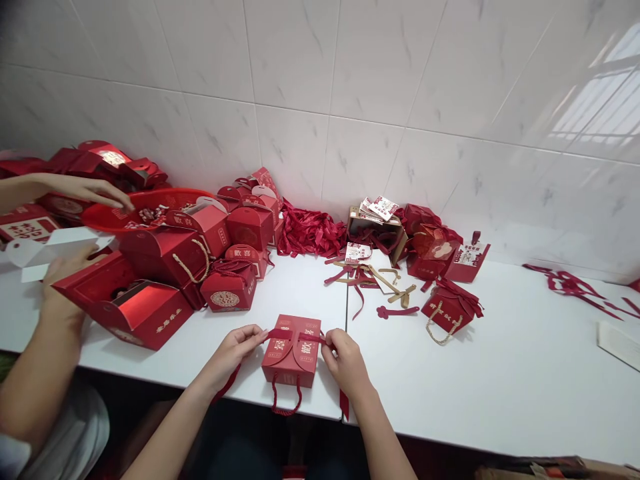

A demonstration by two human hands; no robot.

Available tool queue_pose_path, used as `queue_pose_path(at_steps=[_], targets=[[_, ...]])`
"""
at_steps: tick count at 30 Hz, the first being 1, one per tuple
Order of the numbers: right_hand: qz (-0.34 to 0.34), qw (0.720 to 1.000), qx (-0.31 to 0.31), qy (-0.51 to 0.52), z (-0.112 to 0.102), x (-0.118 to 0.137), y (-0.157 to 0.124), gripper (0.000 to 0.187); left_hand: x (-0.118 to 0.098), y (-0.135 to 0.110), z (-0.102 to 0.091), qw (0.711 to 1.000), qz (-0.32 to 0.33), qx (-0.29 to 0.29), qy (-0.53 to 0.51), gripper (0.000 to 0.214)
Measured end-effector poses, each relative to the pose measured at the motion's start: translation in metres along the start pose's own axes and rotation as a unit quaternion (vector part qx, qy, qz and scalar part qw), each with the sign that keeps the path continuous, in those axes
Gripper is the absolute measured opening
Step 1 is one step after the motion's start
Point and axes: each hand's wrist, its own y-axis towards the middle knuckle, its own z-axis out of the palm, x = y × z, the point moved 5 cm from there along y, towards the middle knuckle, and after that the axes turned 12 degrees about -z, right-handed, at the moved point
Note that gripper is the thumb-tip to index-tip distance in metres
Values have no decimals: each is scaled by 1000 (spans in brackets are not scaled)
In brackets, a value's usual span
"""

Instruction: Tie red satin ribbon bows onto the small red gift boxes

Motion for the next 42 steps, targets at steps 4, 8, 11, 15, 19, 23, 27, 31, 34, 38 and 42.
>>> queue_pose_path(at_steps=[4, 8, 11, 15, 19, 23, 27, 31, 34, 38, 42], targets=[[82, 995, -36, -42, -17, -3, -13, 12, -3, -8, -17, 981, 116, -144, 50, 30], [166, 984, -56, -45, -38, 4, -32, 28, -3, -34, -21, 951, 149, -205, 175, 30], [214, 973, 33, 84, -26, 12, -38, 32, 5, -43, -8, 966, 89, -103, 221, 37], [286, 907, -10, 310, 2, 12, -36, 39, 13, -33, 1, 991, 33, -70, 108, 32], [355, 717, -231, 554, 17, -4, -35, 26, 17, -12, 1, 970, -28, -47, -239, 26], [347, 574, -322, 668, 16, -16, -32, 14, 19, -5, 3, 864, -125, 9, -488, 23], [371, 514, -371, 679, 14, -24, -38, 9, 19, -7, -1, 780, -160, 6, -605, 28], [356, 549, -402, 641, 5, -19, -41, 23, 9, -13, -10, 738, -126, -18, -663, 28], [319, 626, -427, 569, -12, -11, -37, 23, -8, -18, -18, 745, -77, -36, -661, 31], [265, 742, -448, 422, -42, -2, -25, 24, -38, -23, -31, 805, 28, -99, -584, 29], [208, 836, -426, 275, -67, 8, -6, 35, -69, -25, -35, 861, 152, -125, -468, 8]])
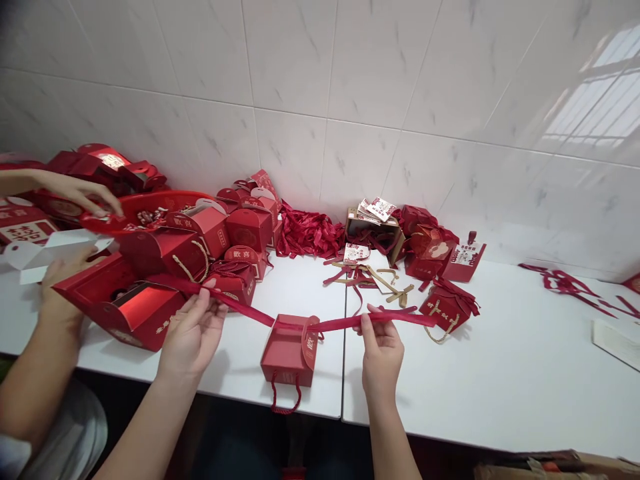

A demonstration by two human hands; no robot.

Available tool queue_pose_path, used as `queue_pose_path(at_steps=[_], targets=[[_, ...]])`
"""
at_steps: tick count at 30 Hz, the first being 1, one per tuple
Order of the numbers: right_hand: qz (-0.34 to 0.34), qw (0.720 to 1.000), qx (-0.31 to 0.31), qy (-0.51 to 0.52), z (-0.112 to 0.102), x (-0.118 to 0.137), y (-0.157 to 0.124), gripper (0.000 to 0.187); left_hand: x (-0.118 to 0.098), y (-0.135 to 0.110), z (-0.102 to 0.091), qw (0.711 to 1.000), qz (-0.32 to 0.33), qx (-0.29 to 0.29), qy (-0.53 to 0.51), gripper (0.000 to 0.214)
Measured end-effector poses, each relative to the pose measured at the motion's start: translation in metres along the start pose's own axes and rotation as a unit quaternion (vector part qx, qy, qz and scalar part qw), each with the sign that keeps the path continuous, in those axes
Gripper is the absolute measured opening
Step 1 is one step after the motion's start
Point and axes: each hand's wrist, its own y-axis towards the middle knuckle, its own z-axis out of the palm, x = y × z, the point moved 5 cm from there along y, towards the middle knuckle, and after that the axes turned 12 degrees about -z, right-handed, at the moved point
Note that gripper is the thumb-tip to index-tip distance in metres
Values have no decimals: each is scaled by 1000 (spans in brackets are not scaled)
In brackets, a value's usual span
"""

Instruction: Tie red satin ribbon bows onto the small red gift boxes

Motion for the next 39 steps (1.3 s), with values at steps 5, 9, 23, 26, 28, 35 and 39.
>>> queue_pose_path(at_steps=[5, 9, 23, 26, 28, 35, 39], targets=[[-103, 984, 93, -111, 23, 34, 13, 31, -15, -3, 29, 988, 102, 59, 96, 19], [-163, 975, 128, -75, 44, 59, 20, 24, -20, -8, 46, 981, 128, 52, 137, 26], [-95, 961, 250, 67, 109, 88, 26, 23, -6, -23, 100, 933, 77, 210, 282, 26], [-71, 949, 307, 28, 120, 85, 19, 23, -5, -31, 106, 902, 80, 241, 348, 24], [-82, 937, 338, 17, 124, 86, 12, 23, -4, -36, 109, 877, 75, 258, 400, 22], [-82, 897, 433, 32, 132, 83, -5, 21, 0, -44, 111, 810, 76, 276, 512, 22], [-86, 897, 434, -2, 130, 77, -5, 26, 1, -43, 108, 790, 102, 269, 541, 25]])
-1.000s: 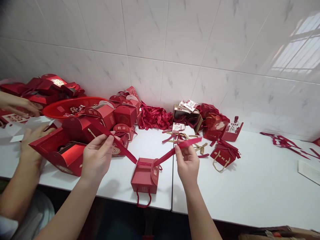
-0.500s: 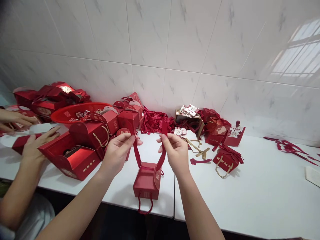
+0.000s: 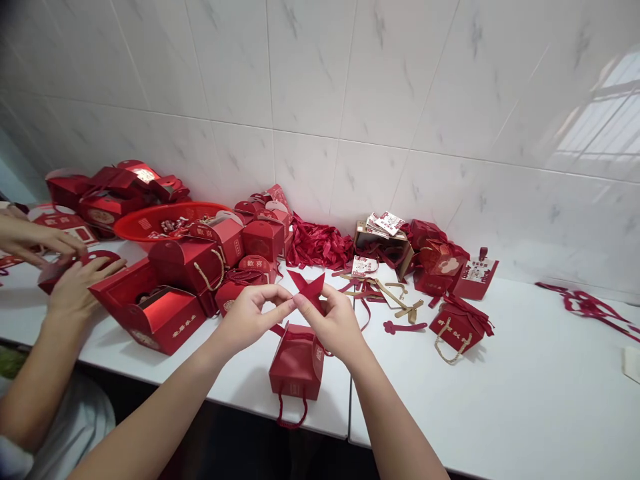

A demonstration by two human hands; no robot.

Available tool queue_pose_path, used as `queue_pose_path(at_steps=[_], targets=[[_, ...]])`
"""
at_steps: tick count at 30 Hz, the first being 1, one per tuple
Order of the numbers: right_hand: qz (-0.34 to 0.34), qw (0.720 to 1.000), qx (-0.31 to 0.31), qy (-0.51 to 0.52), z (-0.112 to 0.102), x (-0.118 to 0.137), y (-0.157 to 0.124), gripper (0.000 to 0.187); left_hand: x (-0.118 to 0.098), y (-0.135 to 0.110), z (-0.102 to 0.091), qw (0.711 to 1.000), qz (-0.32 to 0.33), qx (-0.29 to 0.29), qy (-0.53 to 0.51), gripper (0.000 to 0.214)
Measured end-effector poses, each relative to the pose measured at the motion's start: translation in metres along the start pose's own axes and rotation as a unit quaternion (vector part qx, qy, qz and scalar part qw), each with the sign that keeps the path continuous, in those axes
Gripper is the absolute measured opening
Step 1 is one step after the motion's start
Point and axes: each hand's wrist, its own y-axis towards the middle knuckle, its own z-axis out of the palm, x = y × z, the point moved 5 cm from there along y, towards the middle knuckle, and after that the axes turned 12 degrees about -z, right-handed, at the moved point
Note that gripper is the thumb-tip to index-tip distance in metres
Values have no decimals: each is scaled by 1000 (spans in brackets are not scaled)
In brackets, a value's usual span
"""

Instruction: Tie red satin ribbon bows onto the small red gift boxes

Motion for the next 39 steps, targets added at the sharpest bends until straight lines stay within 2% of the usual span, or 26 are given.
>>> queue_pose_path(at_steps=[3, 6, 9, 12, 14, 16, 18, 20, 22, 24, 26, 28, 29, 31, 33, 35, 36, 38, 39], targets=[[-18, 1000, 10, -18, -4, -2, -1, 29, 4, 2, 0, 1000, -2, 18, 11, 25], [-62, 995, 66, -44, -7, 0, -1, 28, 12, 5, 3, 994, -27, 107, -19, 29], [-153, 971, 145, -116, -11, 6, -2, 27, 22, 8, 6, 979, -68, 180, -75, 35], [-252, 916, 178, -258, -14, 11, -4, 34, 27, 11, 3, 966, -91, 169, -172, 38], [-292, 873, 159, -355, -15, 13, -5, 36, 27, 11, 2, 957, -100, 169, -214, 40], [-312, 842, 136, -418, -15, 13, -7, 34, 25, 9, 3, 956, -101, 179, -211, 43], [-317, 835, 120, -433, -14, 12, -9, 33, 20, 5, 2, 965, -85, 173, -179, 40], [-315, 849, 96, -412, -16, 11, -13, 36, 16, 0, -3, 985, -42, 109, -127, 26], [-304, 878, 39, -369, -24, 11, -21, 38, 17, -9, -16, 998, 8, -15, -62, 10], [-268, 904, -45, -330, -41, 8, -35, 36, 28, -21, -32, 990, 27, -138, -9, 11], [-194, 918, -136, -318, -65, -2, -57, 27, 54, -35, -49, 977, -2, -210, 27, 12], [-81, 917, -212, -328, -93, -21, -86, 22, 88, -51, -67, 963, -57, -251, 73, 10], [-16, 913, -237, -331, -106, -33, -102, 26, 108, -59, -76, 954, -97, -267, 101, 9], [116, 905, -251, -325, -128, -60, -134, 34, 144, -74, -86, 938, -179, -255, 154, 7], [199, 909, -215, -297, -137, -84, -156, 40, 169, -85, -85, 931, -231, -206, 193, 7], [213, 907, -206, -300, -139, -95, -165, 41, 177, -91, -79, 929, -238, -196, 205, 5], [199, 902, -218, -315, -139, -95, -164, 42, 175, -91, -76, 929, -226, -214, 202, 3], [150, 895, -244, -343, -131, -88, -156, 46, 163, -86, -66, 931, -178, -262, 183, 3], [126, 900, -238, -344, -122, -84, -148, 45, 156, -82, -59, 938, -146, -269, 165, 3]])
